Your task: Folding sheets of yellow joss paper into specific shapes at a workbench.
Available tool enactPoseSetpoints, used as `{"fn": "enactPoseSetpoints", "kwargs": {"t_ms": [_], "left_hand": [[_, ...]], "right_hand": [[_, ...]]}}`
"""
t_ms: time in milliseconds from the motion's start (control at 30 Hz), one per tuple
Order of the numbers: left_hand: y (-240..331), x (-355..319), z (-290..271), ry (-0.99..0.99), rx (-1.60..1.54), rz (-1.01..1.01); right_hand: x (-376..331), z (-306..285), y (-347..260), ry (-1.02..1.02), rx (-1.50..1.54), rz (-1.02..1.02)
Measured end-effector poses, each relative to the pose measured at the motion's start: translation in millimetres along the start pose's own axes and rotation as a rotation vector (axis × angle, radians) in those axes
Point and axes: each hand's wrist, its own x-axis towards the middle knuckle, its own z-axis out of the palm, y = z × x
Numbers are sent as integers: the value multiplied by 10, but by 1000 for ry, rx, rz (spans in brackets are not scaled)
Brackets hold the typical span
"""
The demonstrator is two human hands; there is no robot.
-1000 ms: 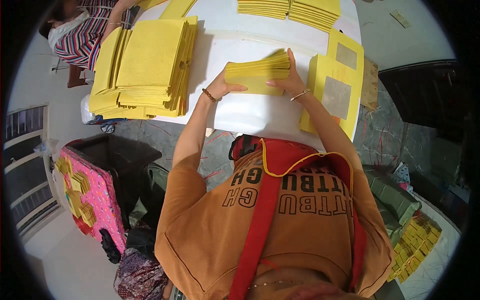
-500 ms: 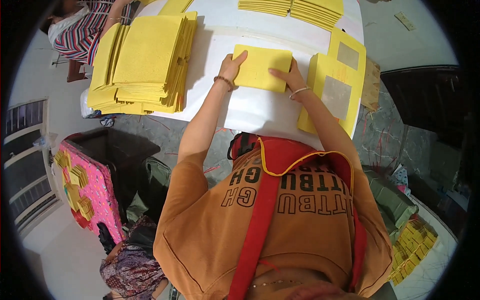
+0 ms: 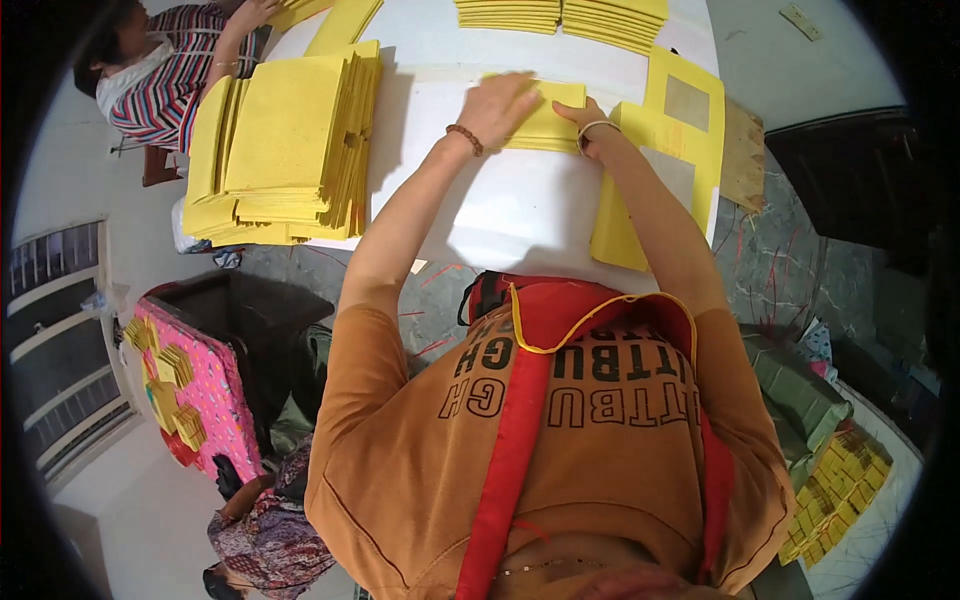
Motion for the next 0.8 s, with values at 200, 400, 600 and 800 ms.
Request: {"fn": "enactPoseSetpoints", "kwargs": {"t_ms": [200,400,600,800], "left_hand": [[-12,-20,157,-213,325,535],[-55,-73,304,-135,369,529],[16,-84,358,-139,490,483],[73,-101,370,-120,514,509]], "right_hand": [[31,-52,-119,-95,3,-6],[-117,58,-222,127,-142,82],[-110,98,221,400,-414,-352],[-177,183,435,487,-812,-515]]}}
